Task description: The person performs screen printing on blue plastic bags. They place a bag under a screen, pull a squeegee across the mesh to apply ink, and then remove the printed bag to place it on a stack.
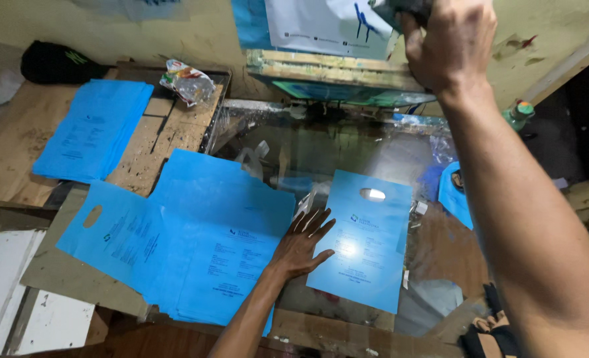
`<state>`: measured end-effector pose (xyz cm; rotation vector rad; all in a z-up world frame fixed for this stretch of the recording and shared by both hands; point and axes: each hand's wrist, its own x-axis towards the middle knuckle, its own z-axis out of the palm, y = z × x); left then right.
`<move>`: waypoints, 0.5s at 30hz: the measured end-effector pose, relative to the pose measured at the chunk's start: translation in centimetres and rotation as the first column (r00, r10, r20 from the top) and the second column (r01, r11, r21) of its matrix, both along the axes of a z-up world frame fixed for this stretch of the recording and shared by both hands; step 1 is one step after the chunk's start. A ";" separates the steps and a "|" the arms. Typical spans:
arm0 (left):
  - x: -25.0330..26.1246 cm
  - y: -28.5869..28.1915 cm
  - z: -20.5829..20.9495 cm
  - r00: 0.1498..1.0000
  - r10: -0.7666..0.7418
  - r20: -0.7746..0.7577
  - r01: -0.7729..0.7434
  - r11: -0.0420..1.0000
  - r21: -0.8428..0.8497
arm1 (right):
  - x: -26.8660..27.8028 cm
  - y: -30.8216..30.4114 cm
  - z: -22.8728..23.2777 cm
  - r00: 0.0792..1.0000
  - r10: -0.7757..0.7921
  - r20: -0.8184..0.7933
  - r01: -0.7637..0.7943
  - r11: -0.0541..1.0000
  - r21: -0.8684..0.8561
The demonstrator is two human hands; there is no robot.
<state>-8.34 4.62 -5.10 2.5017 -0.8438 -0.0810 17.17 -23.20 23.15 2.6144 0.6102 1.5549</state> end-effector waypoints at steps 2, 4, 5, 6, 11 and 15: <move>0.7 0.1 2.2 1.000 0.027 0.000 -0.027 0.998 -0.052 | -1.3 1.1 1.2 0.992 0.106 -0.066 -0.103 0.993 0.056; 1.4 0.2 4.5 0.998 0.057 -0.015 -0.058 0.993 -0.106 | -2.1 1.5 1.8 0.966 0.220 -0.138 -0.205 0.972 0.115; 1.6 0.4 5.7 0.997 0.067 0.026 -0.062 0.985 -0.158 | -2.3 1.4 1.7 0.962 0.241 -0.130 -0.228 0.967 0.110; 2.7 0.8 7.0 0.993 0.078 0.085 -0.059 0.976 -0.207 | -1.9 1.4 1.9 0.959 0.263 -0.104 -0.253 0.962 0.106; 2.0 1.8 0.3 0.993 0.030 0.113 -0.025 0.999 -0.044 | -3.2 2.3 2.2 0.952 0.253 -0.174 -0.223 0.959 0.177; 1.3 2.0 -2.2 0.996 -0.063 0.064 0.061 0.998 0.034 | -3.3 2.3 1.9 0.955 0.222 -0.195 -0.187 0.965 0.184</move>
